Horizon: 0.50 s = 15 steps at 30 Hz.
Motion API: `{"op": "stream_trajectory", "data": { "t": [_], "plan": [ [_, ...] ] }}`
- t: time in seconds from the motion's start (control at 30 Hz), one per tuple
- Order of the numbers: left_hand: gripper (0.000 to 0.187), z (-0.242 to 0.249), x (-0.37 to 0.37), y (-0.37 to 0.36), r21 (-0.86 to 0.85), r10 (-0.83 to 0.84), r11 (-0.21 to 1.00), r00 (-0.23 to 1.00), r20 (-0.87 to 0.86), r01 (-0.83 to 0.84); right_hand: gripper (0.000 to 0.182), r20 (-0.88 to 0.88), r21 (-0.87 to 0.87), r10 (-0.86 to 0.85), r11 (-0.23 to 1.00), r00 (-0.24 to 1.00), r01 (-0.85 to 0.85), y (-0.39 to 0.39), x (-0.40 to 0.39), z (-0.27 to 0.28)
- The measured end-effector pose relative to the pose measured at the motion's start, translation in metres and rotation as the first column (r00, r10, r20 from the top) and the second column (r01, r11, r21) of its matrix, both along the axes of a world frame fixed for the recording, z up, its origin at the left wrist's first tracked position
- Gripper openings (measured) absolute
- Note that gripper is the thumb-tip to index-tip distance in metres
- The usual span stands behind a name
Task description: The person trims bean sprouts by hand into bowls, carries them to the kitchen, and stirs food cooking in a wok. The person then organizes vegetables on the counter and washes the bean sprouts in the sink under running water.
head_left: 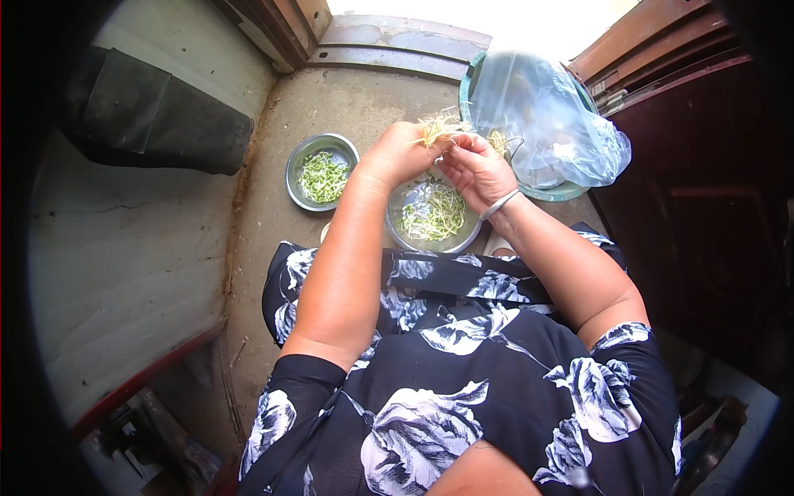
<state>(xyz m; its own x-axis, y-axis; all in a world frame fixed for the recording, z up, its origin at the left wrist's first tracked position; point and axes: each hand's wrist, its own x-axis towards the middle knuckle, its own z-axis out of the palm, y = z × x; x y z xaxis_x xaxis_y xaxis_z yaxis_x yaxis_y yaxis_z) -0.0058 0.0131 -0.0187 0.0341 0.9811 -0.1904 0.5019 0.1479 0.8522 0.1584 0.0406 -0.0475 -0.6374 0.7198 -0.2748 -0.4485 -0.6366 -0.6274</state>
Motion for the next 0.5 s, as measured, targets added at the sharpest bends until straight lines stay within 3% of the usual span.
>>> {"op": "stream_trajectory", "data": {
  "t": [0.17,0.27,0.33,0.43,0.5],
  "plan": [
    [0.029,-0.002,0.0,0.002,0.009,-0.014,1.0,0.994,-0.104,0.015,0.014,0.038,0.051,-0.03,0.998,0.999,0.028,-0.001,-0.002,0.002],
    [0.036,0.007,0.004,-0.002,0.005,-0.001,1.0,0.999,-0.054,0.001,0.016,0.121,0.134,-0.073,0.989,0.99,0.057,-0.001,-0.004,0.011],
    [0.033,0.003,0.008,-0.003,-0.015,0.012,1.0,0.993,0.118,-0.01,0.018,0.169,0.153,-0.078,0.987,0.983,0.052,-0.003,-0.004,0.013],
    [0.026,0.002,0.008,-0.001,0.077,-0.012,0.997,1.0,0.016,0.011,0.021,0.234,0.194,-0.073,0.981,0.969,0.027,-0.006,-0.004,0.017],
    [0.024,-0.004,0.006,0.001,0.044,-0.008,0.999,1.0,0.018,0.007,0.022,0.253,0.214,-0.062,0.977,0.965,0.007,-0.007,-0.005,0.016]
  ]
}}
